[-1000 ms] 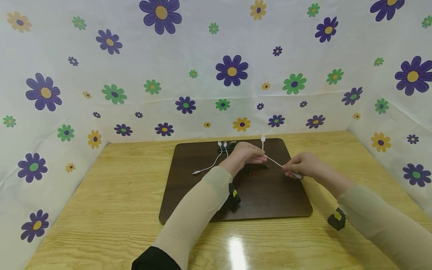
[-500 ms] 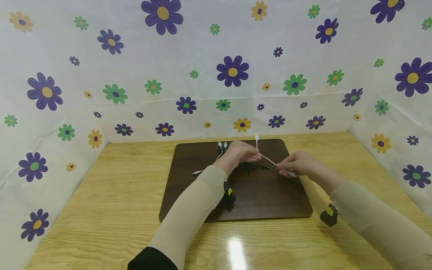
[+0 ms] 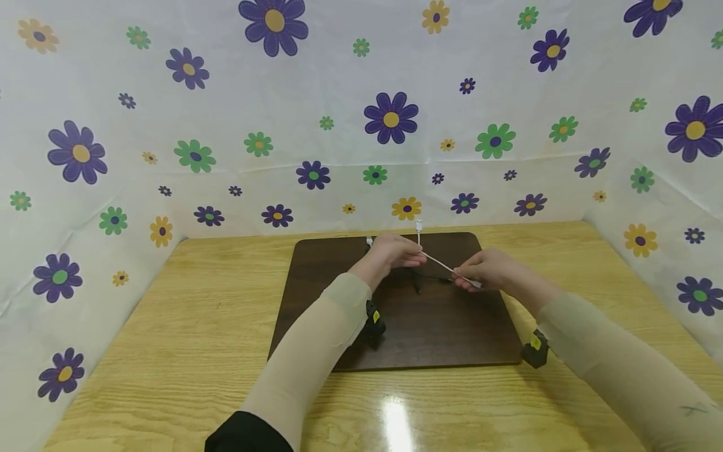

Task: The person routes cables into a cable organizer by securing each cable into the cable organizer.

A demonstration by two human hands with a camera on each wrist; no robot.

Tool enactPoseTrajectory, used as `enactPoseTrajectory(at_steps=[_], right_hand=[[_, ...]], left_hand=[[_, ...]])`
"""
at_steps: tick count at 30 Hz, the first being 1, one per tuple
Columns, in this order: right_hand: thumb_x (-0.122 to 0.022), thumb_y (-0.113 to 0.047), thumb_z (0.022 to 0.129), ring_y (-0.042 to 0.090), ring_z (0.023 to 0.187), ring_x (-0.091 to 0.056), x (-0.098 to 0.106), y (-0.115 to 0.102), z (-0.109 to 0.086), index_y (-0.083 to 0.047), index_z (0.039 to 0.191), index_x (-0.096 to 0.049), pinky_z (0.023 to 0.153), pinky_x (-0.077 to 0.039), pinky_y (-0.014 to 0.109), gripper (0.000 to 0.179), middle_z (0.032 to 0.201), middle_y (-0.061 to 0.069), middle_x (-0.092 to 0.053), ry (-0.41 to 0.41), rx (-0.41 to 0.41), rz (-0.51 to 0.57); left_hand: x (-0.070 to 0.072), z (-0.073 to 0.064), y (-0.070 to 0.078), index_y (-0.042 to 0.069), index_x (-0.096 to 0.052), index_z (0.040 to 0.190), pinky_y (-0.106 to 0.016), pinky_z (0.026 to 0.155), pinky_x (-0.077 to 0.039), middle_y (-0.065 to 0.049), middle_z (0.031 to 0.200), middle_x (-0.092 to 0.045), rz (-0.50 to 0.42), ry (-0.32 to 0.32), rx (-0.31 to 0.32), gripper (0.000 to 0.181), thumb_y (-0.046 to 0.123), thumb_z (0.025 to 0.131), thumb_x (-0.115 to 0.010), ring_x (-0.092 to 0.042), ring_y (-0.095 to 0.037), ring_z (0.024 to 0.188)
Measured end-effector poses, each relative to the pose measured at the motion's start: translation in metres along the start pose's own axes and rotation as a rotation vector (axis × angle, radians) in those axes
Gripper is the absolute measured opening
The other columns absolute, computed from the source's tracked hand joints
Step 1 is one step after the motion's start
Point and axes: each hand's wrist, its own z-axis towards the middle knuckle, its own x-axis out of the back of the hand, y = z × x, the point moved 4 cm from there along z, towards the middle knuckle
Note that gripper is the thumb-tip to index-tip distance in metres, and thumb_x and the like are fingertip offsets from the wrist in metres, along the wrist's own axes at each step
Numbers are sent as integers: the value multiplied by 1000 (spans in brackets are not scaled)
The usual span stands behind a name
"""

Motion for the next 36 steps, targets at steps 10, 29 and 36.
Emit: enactPoseTrajectory(at_steps=[10, 29, 36], right_hand=[[-59, -6, 109, -1, 63, -63, -2, -6, 9, 21, 118, -68, 65, -59, 16, 30, 69, -8, -72, 32, 11, -34], [-71, -10, 102, 0, 58, -63, -7, -14, 26, 13, 106, -77, 61, -59, 19, 25, 62, -8, -70, 143, -2, -206], [-73, -12, 100, 2, 59, -63, -9, -16, 33, 11, 102, -79, 62, -60, 19, 25, 62, -8, -70, 171, -2, -231]], left_hand=[[9, 3, 2, -17, -68, 127, -20, 63, -64, -30, 120, -73, 18, 37, 11, 29, -1, 103, -67, -71, -7, 58], [21, 9, -3, -13, -70, 123, -19, 57, -61, -29, 115, -75, 135, 165, 40, 27, -2, 98, -72, -69, -7, 52], [26, 6, -5, -14, -74, 117, -20, 59, -63, -29, 111, -76, 128, 176, 21, 22, -3, 98, -72, -70, -8, 53]])
